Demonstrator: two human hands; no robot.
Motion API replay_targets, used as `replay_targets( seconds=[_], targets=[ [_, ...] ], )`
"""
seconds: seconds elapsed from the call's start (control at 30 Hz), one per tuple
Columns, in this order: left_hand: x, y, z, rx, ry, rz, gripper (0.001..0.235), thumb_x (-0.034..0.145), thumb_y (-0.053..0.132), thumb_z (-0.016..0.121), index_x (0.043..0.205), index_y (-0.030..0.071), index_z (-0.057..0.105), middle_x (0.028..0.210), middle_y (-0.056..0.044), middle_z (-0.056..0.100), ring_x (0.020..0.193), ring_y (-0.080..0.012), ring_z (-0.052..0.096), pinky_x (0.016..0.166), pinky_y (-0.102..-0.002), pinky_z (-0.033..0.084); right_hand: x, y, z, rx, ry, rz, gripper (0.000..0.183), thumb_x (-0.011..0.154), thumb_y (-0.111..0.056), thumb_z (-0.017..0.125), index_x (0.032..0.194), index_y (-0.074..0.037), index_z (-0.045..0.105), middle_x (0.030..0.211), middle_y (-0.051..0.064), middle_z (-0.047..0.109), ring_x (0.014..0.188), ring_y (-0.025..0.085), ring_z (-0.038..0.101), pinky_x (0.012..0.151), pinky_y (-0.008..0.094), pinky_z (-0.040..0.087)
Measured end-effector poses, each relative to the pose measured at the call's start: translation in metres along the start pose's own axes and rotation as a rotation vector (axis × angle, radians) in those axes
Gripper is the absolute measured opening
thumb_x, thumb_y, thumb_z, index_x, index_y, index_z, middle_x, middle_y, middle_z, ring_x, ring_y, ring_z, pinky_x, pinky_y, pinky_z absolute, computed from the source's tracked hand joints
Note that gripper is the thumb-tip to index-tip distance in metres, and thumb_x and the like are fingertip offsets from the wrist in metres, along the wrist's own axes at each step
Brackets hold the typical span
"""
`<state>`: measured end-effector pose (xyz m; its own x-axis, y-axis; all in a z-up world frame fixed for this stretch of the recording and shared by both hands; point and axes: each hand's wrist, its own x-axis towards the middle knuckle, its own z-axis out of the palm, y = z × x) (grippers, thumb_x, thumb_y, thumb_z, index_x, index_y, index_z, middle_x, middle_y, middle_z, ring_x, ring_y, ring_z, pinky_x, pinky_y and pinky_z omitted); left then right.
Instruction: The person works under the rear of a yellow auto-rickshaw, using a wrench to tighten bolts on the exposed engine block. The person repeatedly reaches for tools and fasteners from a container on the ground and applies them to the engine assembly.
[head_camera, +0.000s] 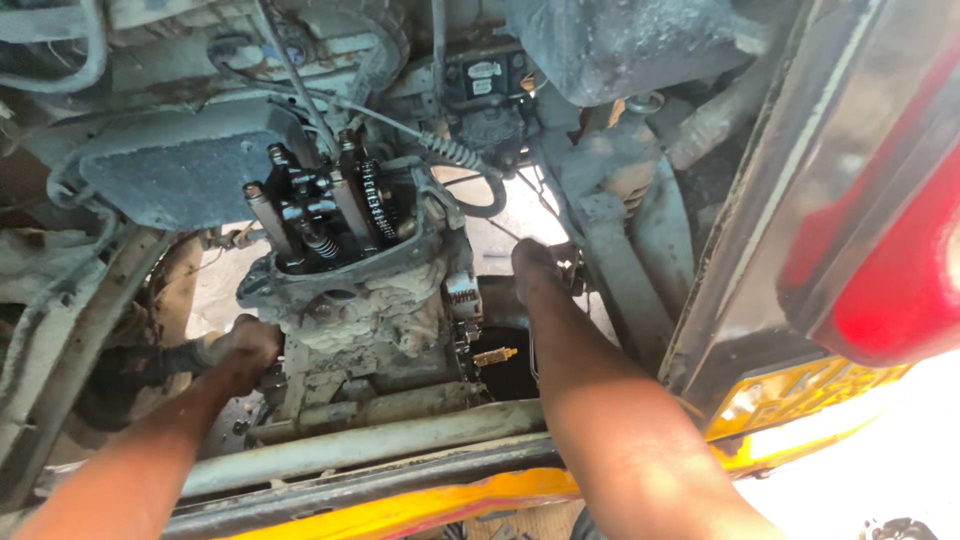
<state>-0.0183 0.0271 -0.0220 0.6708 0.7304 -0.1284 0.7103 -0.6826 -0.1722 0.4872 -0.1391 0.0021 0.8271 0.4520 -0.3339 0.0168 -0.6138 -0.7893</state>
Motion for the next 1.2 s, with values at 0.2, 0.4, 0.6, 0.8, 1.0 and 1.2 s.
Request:
replay_targets(
  seconds=[0.2, 0.4, 0.6, 0.8, 1.0, 1.2],
  targets=[
    [0.023, -0.006, 0.0, 0.378, -0.194, 0.139, 0.013, 0.07, 0.013, 0.083, 0.074, 0.015, 0.071, 0.086, -0.011, 0.073, 0.084, -0.0269, 0.07, 0.079, -0.033, 0.056, -0.003, 0.009, 0.007, 0.011, -0.183, -0.01, 0.033, 0.097, -0.035, 0.054, 0.11, -0.009, 0.068, 0.089, 0.01, 0.062, 0.077, 0.023, 0.056, 0.07, 0.04, 0.044],
    [0.022, -0.017, 0.022, -1.562, 0.059, -0.463, 0.026, 0.085, 0.018, 0.063, 0.101, 0.011, 0.045, 0.072, -0.006, 0.06, 0.059, -0.0197, 0.06, 0.043, -0.041, 0.053, -0.001, 0.02, 0.003, 0.011, -0.297, 0.019, 0.033, 0.097, -0.035, 0.054, 0.111, -0.009, 0.068, 0.089, 0.01, 0.063, 0.078, 0.023, 0.056, 0.07, 0.04, 0.044],
    [0.029, -0.021, 0.027, -1.233, 0.092, -0.481, 0.026, 0.094, 0.017, 0.06, 0.109, 0.002, 0.044, 0.072, -0.013, 0.058, 0.055, -0.0226, 0.057, 0.039, -0.041, 0.044, 0.0, 0.024, -0.009, 0.017, -0.35, 0.04, 0.034, 0.097, -0.036, 0.054, 0.111, -0.009, 0.068, 0.09, 0.01, 0.063, 0.078, 0.023, 0.056, 0.071, 0.04, 0.044],
    [0.033, -0.024, 0.019, -1.298, 0.01, -0.266, 0.023, 0.091, 0.014, 0.061, 0.11, 0.001, 0.061, 0.074, -0.011, 0.065, 0.053, -0.0243, 0.061, 0.04, -0.04, 0.045, 0.002, 0.027, -0.01, -0.001, -0.396, 0.055, 0.034, 0.097, -0.036, 0.054, 0.112, -0.008, 0.068, 0.091, 0.01, 0.063, 0.079, 0.023, 0.057, 0.071, 0.04, 0.045],
    [0.038, -0.025, 0.017, -1.491, -0.028, -0.344, 0.023, 0.092, 0.018, 0.057, 0.113, 0.011, 0.061, 0.09, -0.008, 0.067, 0.067, -0.0218, 0.069, 0.054, -0.045, 0.057, 0.011, 0.03, -0.007, -0.02, -0.402, 0.055, 0.035, 0.097, -0.036, 0.054, 0.112, -0.008, 0.068, 0.091, 0.01, 0.064, 0.08, 0.023, 0.057, 0.072, 0.04, 0.045],
    [0.047, -0.032, 0.016, -1.054, 0.15, -0.17, 0.027, 0.096, 0.028, 0.059, 0.113, 0.008, 0.06, 0.087, -0.014, 0.063, 0.073, -0.0327, 0.061, 0.057, -0.053, 0.052, 0.005, 0.024, -0.005, -0.027, -0.395, 0.016, 0.035, 0.096, -0.036, 0.054, 0.113, -0.008, 0.068, 0.092, 0.011, 0.064, 0.08, 0.023, 0.058, 0.072, 0.04, 0.045]
  ],
)
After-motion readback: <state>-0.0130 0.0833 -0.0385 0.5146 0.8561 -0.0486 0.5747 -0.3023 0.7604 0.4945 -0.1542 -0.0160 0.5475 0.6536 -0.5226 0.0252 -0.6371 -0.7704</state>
